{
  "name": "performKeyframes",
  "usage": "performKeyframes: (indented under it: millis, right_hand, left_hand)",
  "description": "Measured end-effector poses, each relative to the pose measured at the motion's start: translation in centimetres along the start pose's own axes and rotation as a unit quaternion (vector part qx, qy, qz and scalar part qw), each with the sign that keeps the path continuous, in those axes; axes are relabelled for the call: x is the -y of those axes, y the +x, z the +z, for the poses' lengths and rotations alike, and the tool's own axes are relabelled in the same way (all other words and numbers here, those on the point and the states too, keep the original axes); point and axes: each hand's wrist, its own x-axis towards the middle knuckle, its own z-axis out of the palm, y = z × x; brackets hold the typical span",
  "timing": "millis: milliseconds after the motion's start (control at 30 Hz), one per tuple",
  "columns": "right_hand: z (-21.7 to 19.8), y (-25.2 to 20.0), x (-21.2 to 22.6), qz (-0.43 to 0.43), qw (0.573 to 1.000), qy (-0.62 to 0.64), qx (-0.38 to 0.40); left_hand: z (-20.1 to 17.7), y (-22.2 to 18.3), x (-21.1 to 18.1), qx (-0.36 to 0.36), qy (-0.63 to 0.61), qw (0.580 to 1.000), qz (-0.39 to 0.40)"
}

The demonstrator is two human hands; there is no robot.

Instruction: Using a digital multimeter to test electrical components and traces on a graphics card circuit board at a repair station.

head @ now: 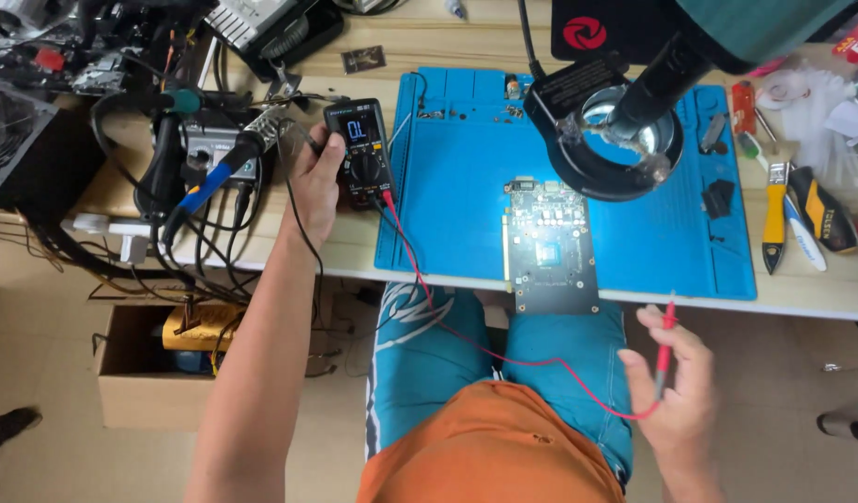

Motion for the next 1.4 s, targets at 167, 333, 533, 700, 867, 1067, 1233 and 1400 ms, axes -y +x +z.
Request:
performKeyframes:
  millis: [167,333,533,700,867,1067,1233,1400]
  right_hand:
    - [3.2,2.6,-1.8,-0.114,0.985,-0.120,0.059]
    - [4.8,3.1,-1.9,-0.114,0.977,-0.173,0.041]
    - [5.2,2.8,-2.2,-0.108,0.978,-0.175,0.032]
    - [5.4,2.7,-2.2,-0.110,0.978,-0.177,0.027]
    - [5.1,3.0,-1.6,-0.107,0.979,-0.170,0.033]
    - [4.9,3.1,-2.0,-0.114,0.983,-0.138,0.029]
    - [3.9,4.0,-1.7,-0.111,0.988,-0.104,0.030]
    - [2.5,6.4,-2.4,-0.081,0.996,-0.037,0.029]
  left_hand:
    - [3.2,0.7,0.2,0.007,-0.144,0.988,-0.049]
    - [8.4,1.5,-2.3,0.047,-0.072,0.982,-0.166]
    - [9.7,2.1,-1.6,0.085,0.002,0.992,-0.096]
    - [9.5,1.1,-0.2,0.048,-0.074,0.993,-0.074]
    - [8.7,1.3,-0.4,0.064,-0.085,0.988,-0.114]
    - [8.1,-1.1,-1.9,-0.091,0.119,0.989,-0.001]
    - [11.4,-5.4,-2.5,-0.101,0.164,0.969,0.152]
    - [15.9,-5.3,-1.0,0.072,0.145,0.970,0.181]
